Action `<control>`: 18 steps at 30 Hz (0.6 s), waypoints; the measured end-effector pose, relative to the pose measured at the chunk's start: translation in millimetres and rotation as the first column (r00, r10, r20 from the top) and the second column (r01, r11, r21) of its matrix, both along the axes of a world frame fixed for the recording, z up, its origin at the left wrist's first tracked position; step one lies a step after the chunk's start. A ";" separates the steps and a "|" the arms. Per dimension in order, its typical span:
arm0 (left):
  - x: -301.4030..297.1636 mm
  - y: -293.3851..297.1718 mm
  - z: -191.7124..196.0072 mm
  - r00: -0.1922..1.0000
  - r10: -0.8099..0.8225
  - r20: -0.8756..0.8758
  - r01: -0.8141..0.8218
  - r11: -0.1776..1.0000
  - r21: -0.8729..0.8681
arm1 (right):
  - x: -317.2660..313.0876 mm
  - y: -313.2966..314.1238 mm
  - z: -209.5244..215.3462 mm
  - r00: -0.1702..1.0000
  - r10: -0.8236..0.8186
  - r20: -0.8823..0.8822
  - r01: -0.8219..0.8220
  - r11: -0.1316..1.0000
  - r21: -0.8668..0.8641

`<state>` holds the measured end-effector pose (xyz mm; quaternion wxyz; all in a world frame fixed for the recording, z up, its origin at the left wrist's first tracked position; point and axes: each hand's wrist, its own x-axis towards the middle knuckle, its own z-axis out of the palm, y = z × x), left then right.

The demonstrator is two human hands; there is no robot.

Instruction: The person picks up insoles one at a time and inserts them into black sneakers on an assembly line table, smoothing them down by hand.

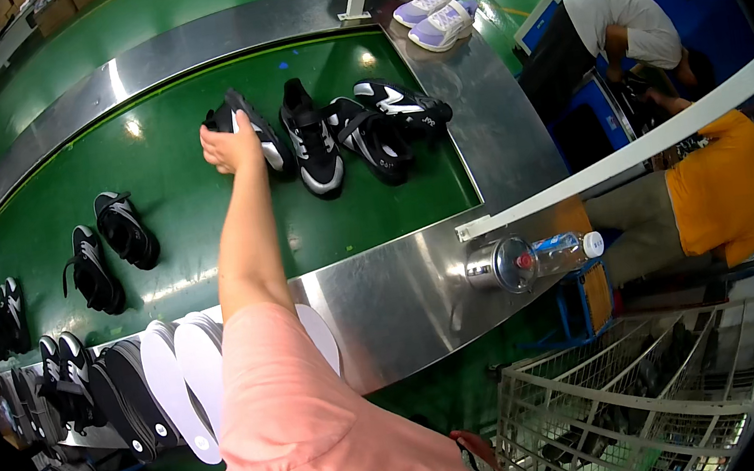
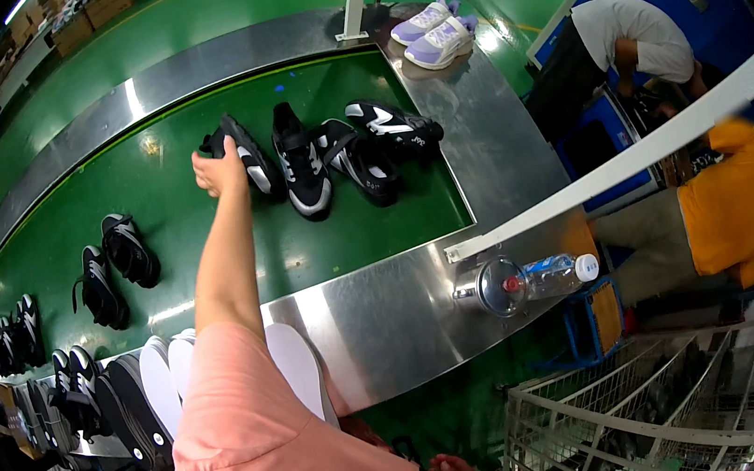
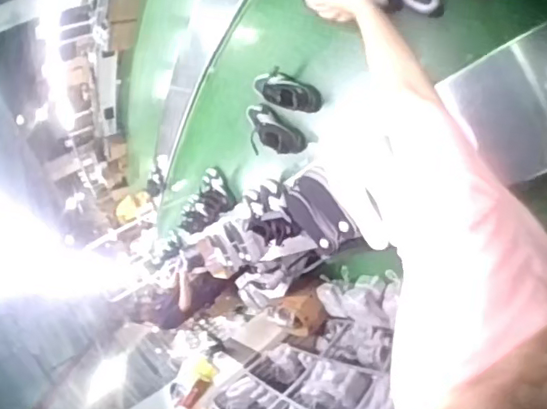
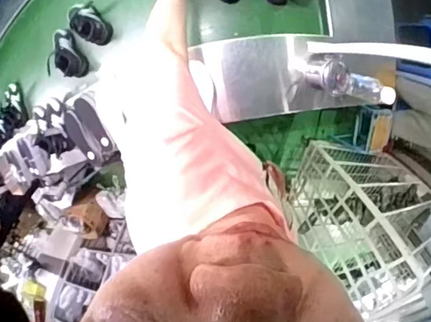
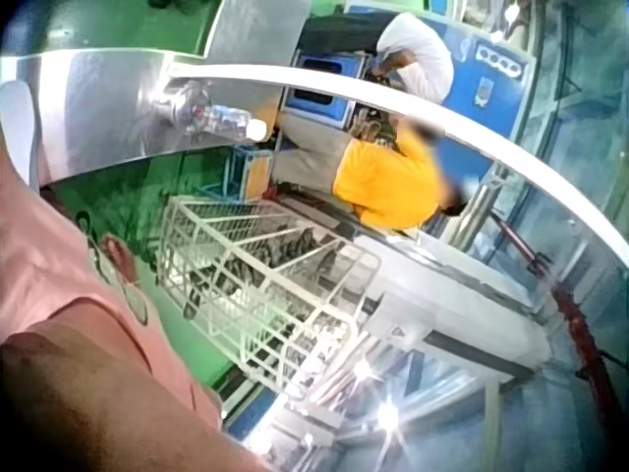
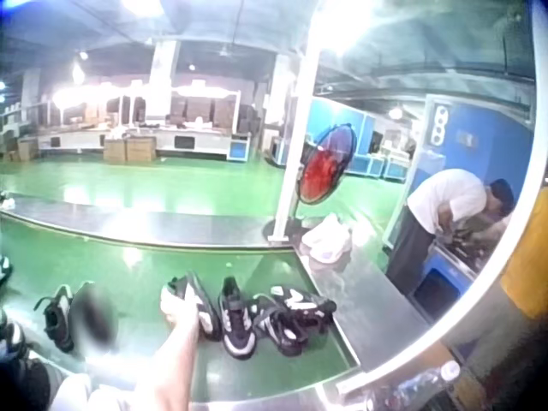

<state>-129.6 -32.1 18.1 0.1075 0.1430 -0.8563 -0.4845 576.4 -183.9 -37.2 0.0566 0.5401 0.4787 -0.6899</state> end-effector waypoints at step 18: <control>-29.2 7.7 29.1 0.721 -0.604 0.339 0.666 0.471 -0.578 | 5.0 4.1 -17.6 0.978 0.144 0.149 -0.139 0.989 -0.045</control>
